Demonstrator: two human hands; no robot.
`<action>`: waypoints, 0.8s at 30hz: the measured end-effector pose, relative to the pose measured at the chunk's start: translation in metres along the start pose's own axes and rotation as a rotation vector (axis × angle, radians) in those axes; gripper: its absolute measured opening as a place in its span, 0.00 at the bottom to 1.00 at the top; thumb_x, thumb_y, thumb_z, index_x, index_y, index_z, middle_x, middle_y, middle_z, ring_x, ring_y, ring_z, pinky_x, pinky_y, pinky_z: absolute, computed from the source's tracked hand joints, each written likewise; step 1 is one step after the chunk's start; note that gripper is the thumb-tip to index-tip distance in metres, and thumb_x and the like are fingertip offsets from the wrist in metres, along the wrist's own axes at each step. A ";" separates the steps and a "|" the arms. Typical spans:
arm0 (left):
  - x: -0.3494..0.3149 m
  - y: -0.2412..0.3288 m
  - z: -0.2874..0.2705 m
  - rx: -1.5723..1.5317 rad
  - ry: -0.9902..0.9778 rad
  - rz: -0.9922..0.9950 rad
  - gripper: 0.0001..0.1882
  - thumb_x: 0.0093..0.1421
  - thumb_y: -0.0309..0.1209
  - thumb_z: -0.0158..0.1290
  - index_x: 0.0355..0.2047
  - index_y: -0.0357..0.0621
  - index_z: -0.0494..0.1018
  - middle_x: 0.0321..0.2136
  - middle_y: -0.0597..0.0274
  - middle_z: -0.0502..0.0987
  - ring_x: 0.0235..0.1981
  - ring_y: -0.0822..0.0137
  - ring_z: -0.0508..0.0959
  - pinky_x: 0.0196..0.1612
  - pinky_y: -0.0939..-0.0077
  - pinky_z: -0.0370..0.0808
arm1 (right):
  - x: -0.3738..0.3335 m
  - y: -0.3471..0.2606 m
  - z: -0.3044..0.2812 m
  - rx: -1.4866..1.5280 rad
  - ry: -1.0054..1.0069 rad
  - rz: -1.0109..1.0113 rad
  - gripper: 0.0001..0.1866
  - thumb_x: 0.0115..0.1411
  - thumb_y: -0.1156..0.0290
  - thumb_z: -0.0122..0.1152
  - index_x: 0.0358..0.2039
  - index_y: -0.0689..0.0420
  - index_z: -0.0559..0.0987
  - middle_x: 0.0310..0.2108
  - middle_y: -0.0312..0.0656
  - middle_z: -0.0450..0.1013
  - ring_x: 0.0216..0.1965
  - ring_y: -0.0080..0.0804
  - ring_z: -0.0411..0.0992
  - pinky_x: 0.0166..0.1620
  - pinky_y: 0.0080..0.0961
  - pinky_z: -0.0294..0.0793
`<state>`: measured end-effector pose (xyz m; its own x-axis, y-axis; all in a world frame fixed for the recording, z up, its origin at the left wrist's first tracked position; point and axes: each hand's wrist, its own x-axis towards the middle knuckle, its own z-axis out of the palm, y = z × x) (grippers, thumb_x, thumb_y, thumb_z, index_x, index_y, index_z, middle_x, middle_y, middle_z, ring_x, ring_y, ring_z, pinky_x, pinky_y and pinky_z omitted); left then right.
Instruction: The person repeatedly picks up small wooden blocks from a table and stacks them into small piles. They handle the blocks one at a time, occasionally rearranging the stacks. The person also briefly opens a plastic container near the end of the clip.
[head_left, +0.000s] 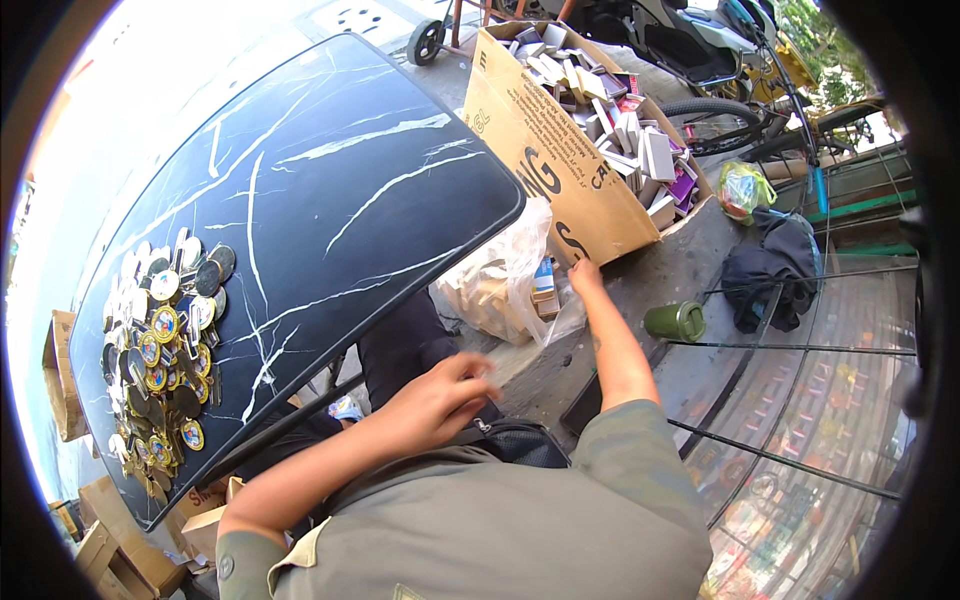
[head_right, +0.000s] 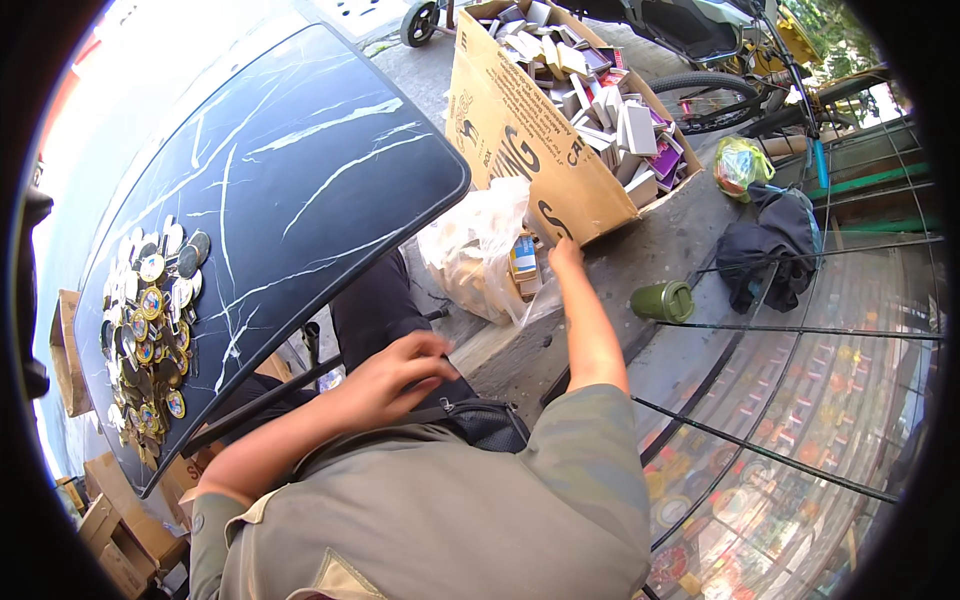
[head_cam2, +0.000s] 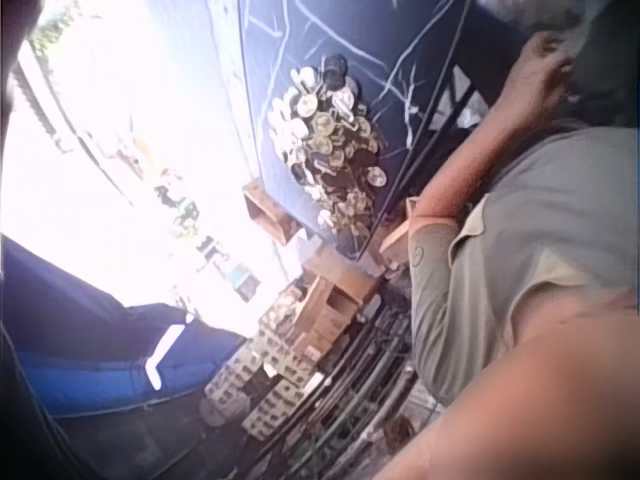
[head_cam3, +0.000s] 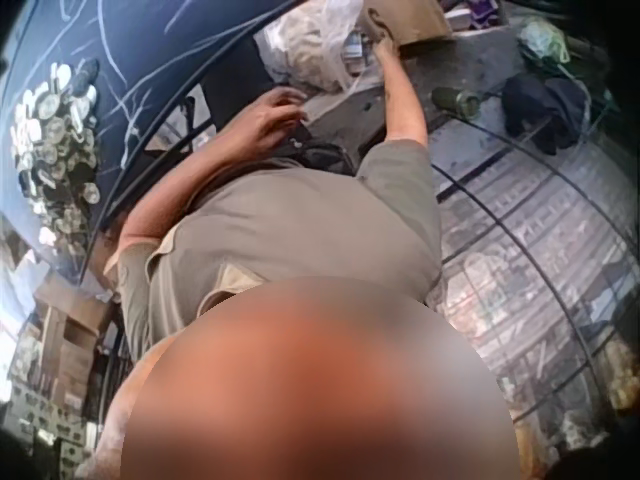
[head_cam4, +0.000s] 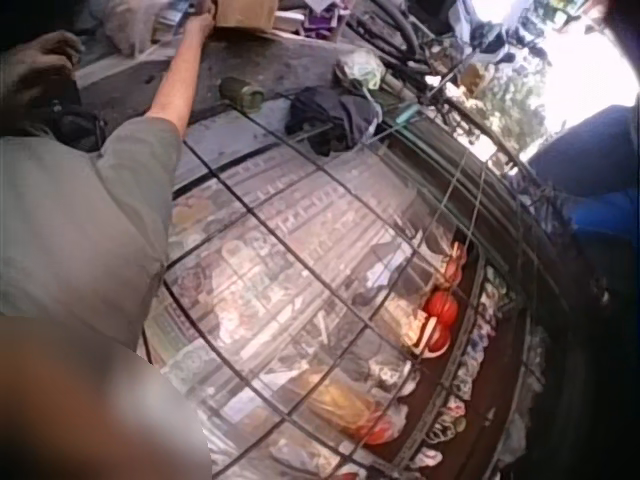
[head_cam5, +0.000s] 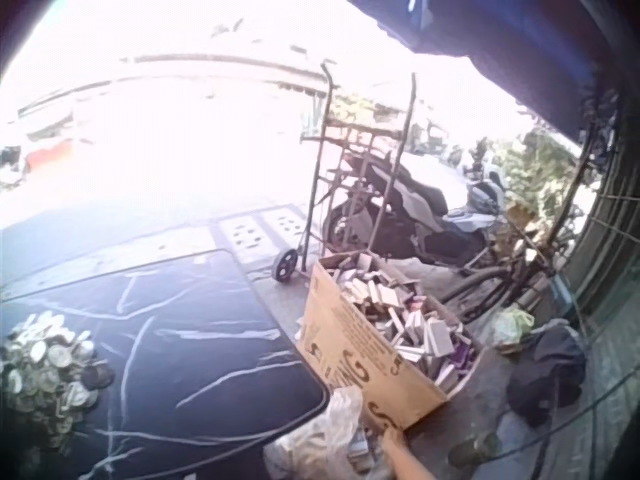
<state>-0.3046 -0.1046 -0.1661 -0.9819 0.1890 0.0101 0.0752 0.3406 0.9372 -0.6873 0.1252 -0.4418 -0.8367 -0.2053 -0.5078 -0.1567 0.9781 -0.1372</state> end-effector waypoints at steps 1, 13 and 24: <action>0.029 -0.024 0.018 0.119 0.026 -0.007 0.22 0.62 0.31 0.58 0.57 0.60 0.74 0.63 0.37 0.57 0.63 0.40 0.64 0.62 0.54 0.67 | -0.005 -0.002 0.009 -0.122 0.005 0.087 0.28 0.57 0.67 0.63 0.56 0.65 0.70 0.57 0.56 0.70 0.58 0.51 0.71 0.58 0.39 0.73; 0.161 -0.259 0.012 -0.824 0.314 -0.713 0.47 0.57 0.45 0.63 0.72 0.47 0.53 0.71 0.53 0.56 0.70 0.56 0.57 0.67 0.42 0.57 | -0.044 -0.030 -0.036 0.201 0.213 -0.286 0.10 0.59 0.62 0.65 0.33 0.55 0.81 0.32 0.54 0.78 0.38 0.52 0.78 0.40 0.44 0.75; 0.160 -0.096 -0.015 -0.508 0.450 0.070 0.41 0.63 0.23 0.57 0.73 0.50 0.51 0.72 0.61 0.54 0.70 0.63 0.60 0.70 0.59 0.58 | -0.116 -0.049 -0.144 0.271 0.585 -0.495 0.08 0.65 0.68 0.58 0.36 0.61 0.75 0.31 0.57 0.77 0.38 0.59 0.76 0.39 0.48 0.73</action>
<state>-0.4715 -0.1210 -0.2495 -0.9627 -0.2439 0.1173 0.1579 -0.1542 0.9753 -0.6578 0.1057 -0.2541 -0.8545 -0.4864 0.1824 -0.5104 0.7209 -0.4688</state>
